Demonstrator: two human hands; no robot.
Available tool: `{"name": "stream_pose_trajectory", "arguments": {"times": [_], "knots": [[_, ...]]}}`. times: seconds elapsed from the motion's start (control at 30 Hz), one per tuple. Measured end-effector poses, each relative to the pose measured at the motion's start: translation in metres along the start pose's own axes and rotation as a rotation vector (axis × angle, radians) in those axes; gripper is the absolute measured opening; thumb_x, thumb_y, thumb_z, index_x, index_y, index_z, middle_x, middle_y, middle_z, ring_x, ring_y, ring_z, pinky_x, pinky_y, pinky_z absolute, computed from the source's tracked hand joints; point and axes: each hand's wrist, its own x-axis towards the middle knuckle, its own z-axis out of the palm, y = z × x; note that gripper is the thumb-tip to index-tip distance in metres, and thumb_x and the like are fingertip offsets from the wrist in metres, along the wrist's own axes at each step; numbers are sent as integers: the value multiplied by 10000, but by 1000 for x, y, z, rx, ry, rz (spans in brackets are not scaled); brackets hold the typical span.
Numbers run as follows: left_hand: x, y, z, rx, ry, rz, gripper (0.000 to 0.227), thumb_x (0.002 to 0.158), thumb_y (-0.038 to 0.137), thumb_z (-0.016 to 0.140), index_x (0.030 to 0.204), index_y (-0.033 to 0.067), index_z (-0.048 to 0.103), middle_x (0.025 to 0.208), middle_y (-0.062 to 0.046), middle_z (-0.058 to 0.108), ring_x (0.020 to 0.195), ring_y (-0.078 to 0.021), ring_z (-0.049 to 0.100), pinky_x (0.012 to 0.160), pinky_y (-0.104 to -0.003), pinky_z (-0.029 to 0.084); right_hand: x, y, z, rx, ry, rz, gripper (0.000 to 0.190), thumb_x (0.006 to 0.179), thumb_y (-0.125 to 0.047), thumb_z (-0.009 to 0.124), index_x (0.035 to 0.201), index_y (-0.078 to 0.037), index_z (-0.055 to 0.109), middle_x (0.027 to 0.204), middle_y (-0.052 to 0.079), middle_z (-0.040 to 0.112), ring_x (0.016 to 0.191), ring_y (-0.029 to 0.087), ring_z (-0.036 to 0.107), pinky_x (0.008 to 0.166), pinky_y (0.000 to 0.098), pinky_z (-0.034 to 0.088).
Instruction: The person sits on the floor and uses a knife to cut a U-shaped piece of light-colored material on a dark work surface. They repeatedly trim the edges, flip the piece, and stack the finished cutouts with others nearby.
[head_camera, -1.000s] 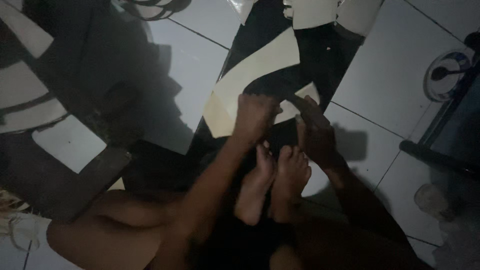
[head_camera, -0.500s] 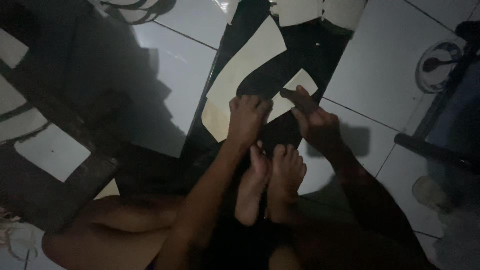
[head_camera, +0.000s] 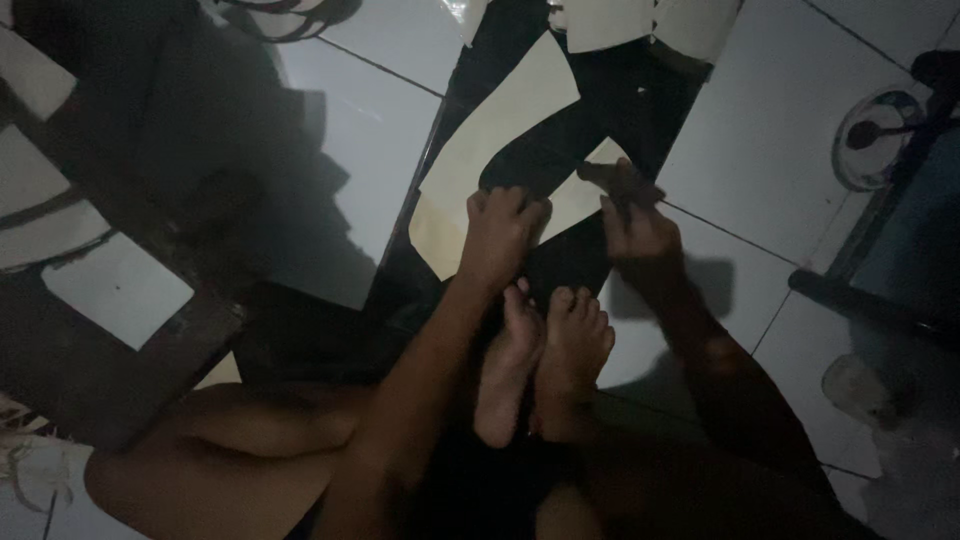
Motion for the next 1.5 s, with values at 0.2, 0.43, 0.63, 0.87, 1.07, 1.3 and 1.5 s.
{"name": "stream_pose_trajectory", "arguments": {"times": [0.2,0.43,0.63,0.87,1.07,1.3,1.5], "knots": [[-2,-3,4,-2,-15,-6,244,881,89,663,1109,127,742,1022,-76,612,1015,-266,570,972,-482,360,17,-26,-22,221,-59,96,358,1027,-41,645,1356,93,604,1381,292,643,981,311,763,686,339,635],[-2,1,2,70,-33,-34,189,888,149,697,1073,138,736,1020,-64,627,1041,-258,583,1000,-522,350,33,-48,-42,275,-113,95,425,1027,-51,673,1448,-71,614,1400,220,653,936,249,787,573,279,590],[2,-6,-11,178,-14,-17,169,889,266,748,1020,159,745,979,-38,657,1021,-274,572,888,-542,326,27,-37,-29,56,-127,-40,367,1042,-100,707,1395,-31,632,1384,241,677,831,207,768,574,278,586],[-6,-8,-14,209,3,25,114,854,207,739,962,238,763,930,9,645,1029,-225,572,924,-535,319,31,-44,-35,150,2,-23,315,1083,-50,636,1398,-47,620,1425,132,674,1140,281,797,690,280,616],[-8,-10,-11,177,59,44,98,875,230,740,968,215,768,944,6,645,1054,-235,569,946,-542,321,30,-52,-39,195,-131,35,416,1021,-104,667,1431,-71,602,1433,231,649,914,231,771,582,297,590],[-4,-9,-20,176,-11,-12,196,860,310,771,1002,175,768,983,-7,678,1060,-255,564,888,-569,310,24,-54,-33,292,-149,59,530,1021,-100,681,1527,-110,526,1452,220,626,928,221,768,598,276,597],[-11,-16,-30,197,-4,77,102,853,267,779,937,208,769,949,10,680,1124,-259,575,926,-552,317,30,-55,-38,242,-189,58,534,1004,-96,702,1508,-110,526,1440,240,637,844,235,758,575,301,594]]}}
